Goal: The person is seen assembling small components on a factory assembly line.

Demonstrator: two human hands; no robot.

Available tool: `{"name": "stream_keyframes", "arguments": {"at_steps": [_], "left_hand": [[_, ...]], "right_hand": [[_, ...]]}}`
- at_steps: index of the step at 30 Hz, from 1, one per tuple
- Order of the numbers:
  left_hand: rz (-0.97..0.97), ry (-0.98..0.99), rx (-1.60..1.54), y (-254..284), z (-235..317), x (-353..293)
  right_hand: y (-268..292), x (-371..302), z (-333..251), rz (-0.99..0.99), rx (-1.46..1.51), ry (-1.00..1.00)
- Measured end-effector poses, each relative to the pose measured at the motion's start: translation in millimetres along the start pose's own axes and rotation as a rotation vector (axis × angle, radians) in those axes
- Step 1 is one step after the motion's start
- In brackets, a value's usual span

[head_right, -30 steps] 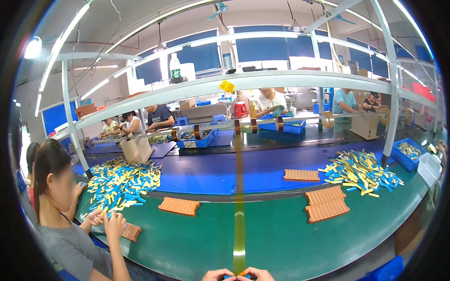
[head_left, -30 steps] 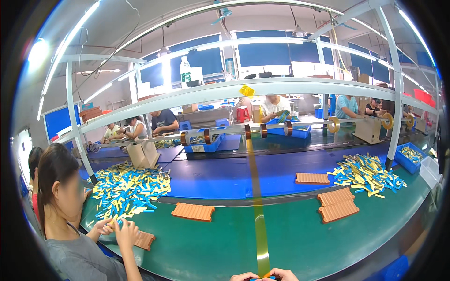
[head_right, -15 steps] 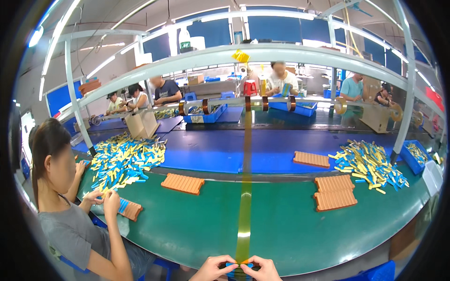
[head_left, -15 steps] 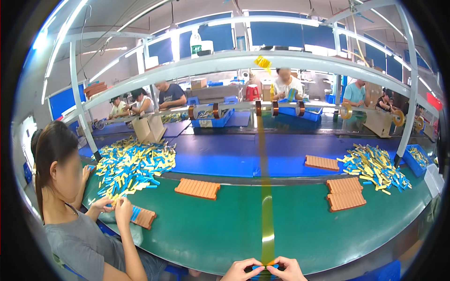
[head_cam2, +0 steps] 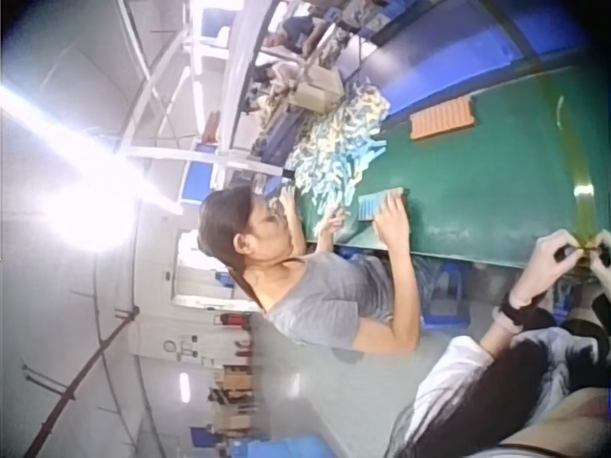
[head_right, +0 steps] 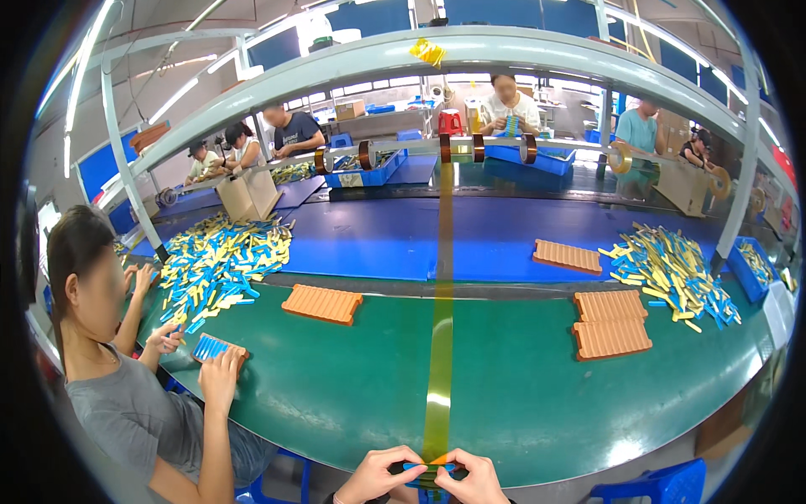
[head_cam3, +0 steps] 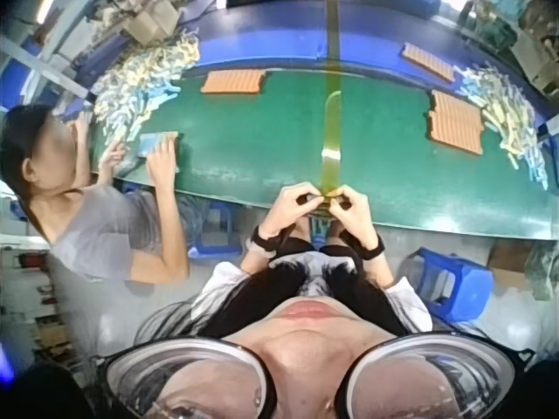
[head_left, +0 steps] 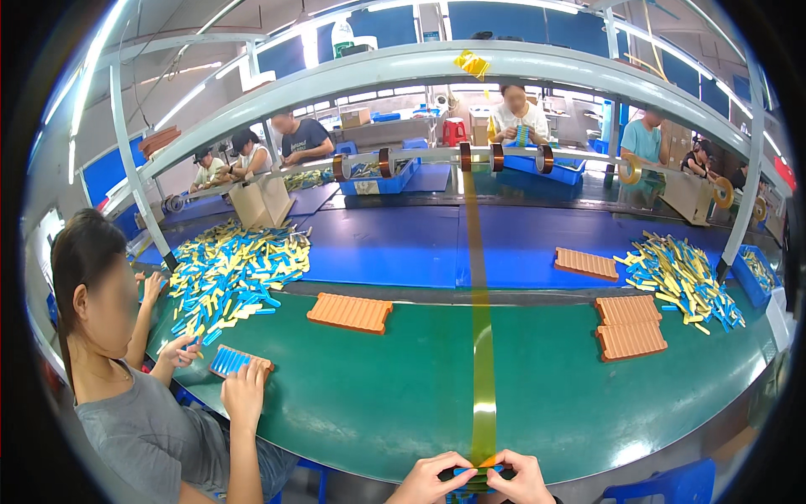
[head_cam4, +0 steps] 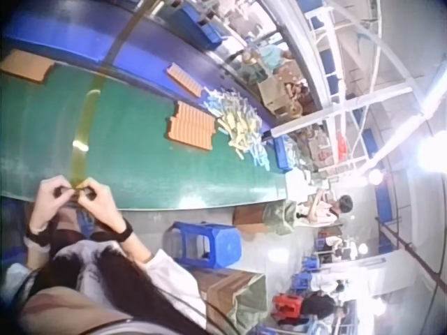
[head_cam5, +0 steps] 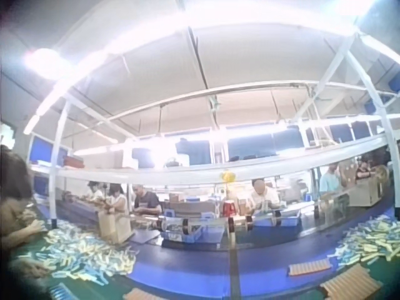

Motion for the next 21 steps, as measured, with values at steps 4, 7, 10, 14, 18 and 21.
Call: {"name": "stream_keyframes", "arguments": {"at_steps": [4, 7, 10, 14, 18, 21], "left_hand": [[-0.067, -0.02, -0.051, -5, -8, 2], [-0.078, -0.022, -0.043, -5, -9, 4], [-0.082, -0.038, -0.021, -5, -9, 6], [-0.093, -0.078, -0.028, -6, -3, 10], [-0.081, -0.066, -0.048, -4, -7, 8], [-0.077, -0.072, -0.058, -5, -7, 8]], "right_hand": [[-1, 0, -2, -0.012, 0.007, -0.06], [-2, 3, -10, -0.007, -0.01, 0.005], [-2, 4, -12, 0.009, -0.047, -0.001], [1, 5, -20, 0.032, -0.065, 0.046], [-2, 7, -16, 0.003, -0.061, 0.039], [-2, 6, -17, -0.002, -0.06, 0.041]]}}
Point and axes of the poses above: each hand's wrist, its own x-axis towards the middle knuckle, its own y-axis out of the back of the hand, z = x × y, the point moved 9 cm from there along x, towards the middle knuckle, and after that the axes turned 14 degrees about x, right-handed, at the moved point
